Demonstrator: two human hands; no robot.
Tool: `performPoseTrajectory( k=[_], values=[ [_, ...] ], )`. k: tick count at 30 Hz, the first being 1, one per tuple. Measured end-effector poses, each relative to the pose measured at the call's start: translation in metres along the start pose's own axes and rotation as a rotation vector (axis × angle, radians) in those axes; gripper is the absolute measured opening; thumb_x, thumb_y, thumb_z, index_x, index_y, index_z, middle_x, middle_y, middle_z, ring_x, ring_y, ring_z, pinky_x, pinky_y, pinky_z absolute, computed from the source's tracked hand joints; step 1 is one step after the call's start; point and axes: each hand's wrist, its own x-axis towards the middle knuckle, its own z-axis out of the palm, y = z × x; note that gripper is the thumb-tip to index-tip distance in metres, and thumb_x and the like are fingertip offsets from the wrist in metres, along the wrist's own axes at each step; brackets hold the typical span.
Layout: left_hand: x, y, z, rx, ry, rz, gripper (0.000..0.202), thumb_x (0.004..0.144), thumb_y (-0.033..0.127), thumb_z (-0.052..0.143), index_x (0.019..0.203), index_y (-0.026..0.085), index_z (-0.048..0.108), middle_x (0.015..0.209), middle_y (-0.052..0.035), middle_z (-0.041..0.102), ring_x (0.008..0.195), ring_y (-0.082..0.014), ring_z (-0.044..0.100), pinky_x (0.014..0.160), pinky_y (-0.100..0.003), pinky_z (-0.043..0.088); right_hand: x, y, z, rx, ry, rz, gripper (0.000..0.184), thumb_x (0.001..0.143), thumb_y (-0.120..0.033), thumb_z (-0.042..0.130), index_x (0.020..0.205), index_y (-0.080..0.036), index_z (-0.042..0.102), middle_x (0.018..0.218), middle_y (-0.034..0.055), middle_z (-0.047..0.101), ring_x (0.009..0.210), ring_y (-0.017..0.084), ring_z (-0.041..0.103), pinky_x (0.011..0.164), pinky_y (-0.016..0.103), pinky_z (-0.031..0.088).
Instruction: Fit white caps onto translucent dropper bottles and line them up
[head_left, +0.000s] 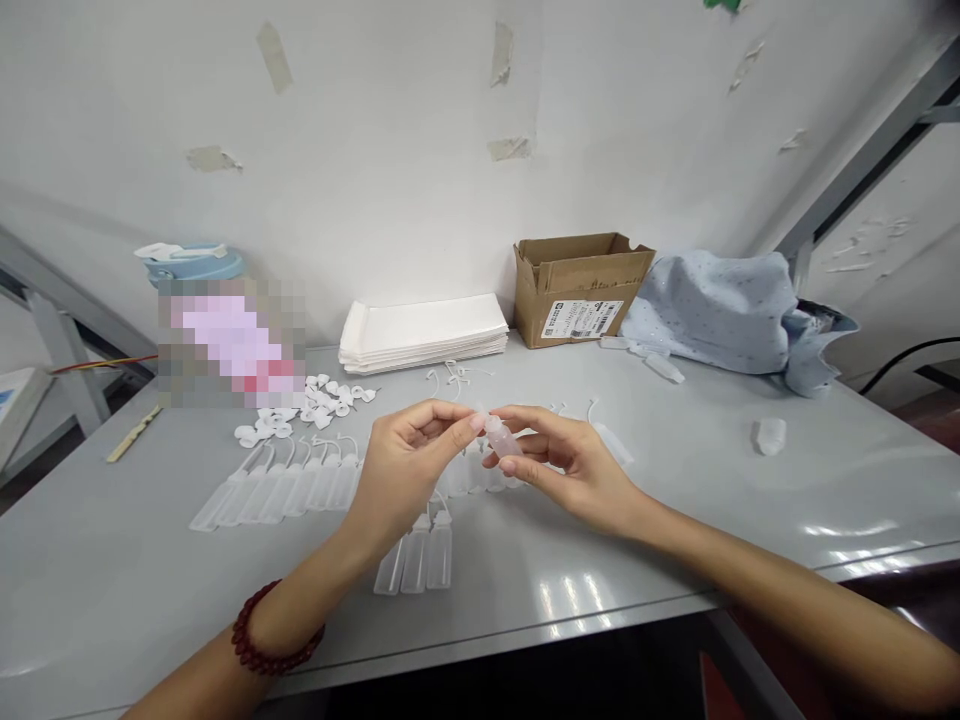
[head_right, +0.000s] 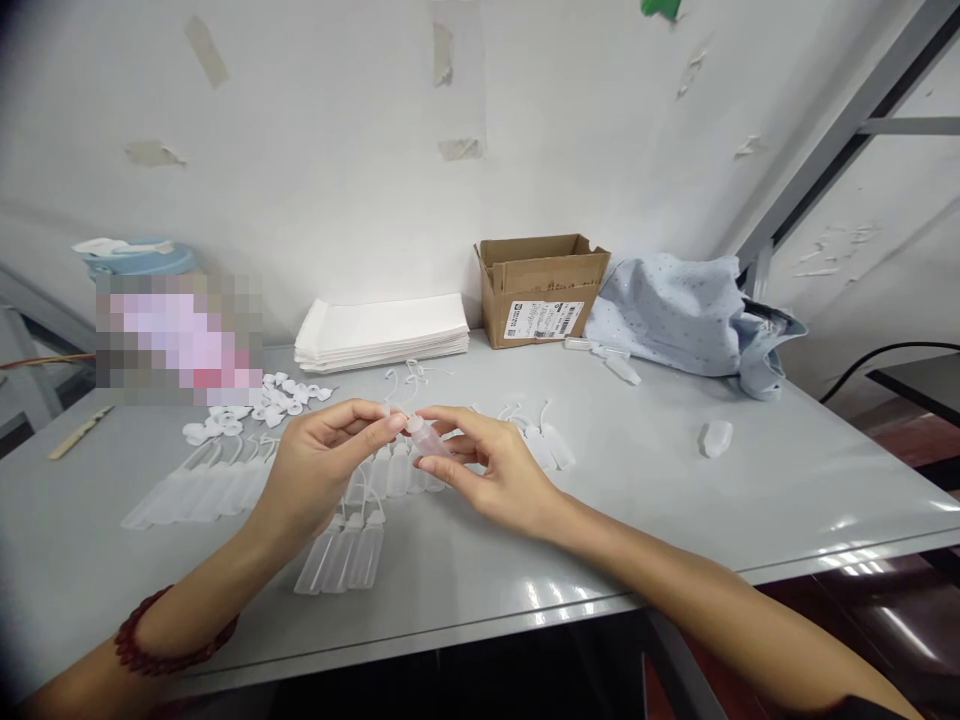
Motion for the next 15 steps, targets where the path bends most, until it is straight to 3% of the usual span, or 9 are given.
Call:
performPoseTrajectory(
  k=[7, 15],
  values=[
    [-0.0009, 0.0017, 0.0028, 0.055, -0.042, -0.004, 0.015, 0.079, 0.032, 0.068, 0.083, 0.018, 0.071, 0.085, -0.0011, 0.071, 0.083, -0.0149, 0.064, 0.074, -0.023, 0.051, -0.0010, 0.0012, 0.0000, -0.018, 0.008, -0.003, 0.041, 0.084, -0.026, 0.061, 0.123, -0.024, 0.049, 0.098, 0.0035, 0.056, 0.075, 0.016, 0.069, 0.063, 0.030, 0.058],
    [-0.0006, 0.0013, 0.0020, 0.105, -0.090, 0.000, 0.017, 0.079, 0.036, 0.067, 0.086, 0.020, 0.071, 0.085, -0.0007, 0.071, 0.081, -0.0151, 0.064, 0.073, -0.025, 0.050, -0.0032, 0.0015, 0.0032, -0.030, 0.042, 0.022, 0.029, 0.081, -0.028, 0.065, 0.104, -0.021, 0.049, 0.098, 0.0049, 0.064, 0.078, 0.019, 0.071, 0.069, 0.035, 0.060]
  ],
)
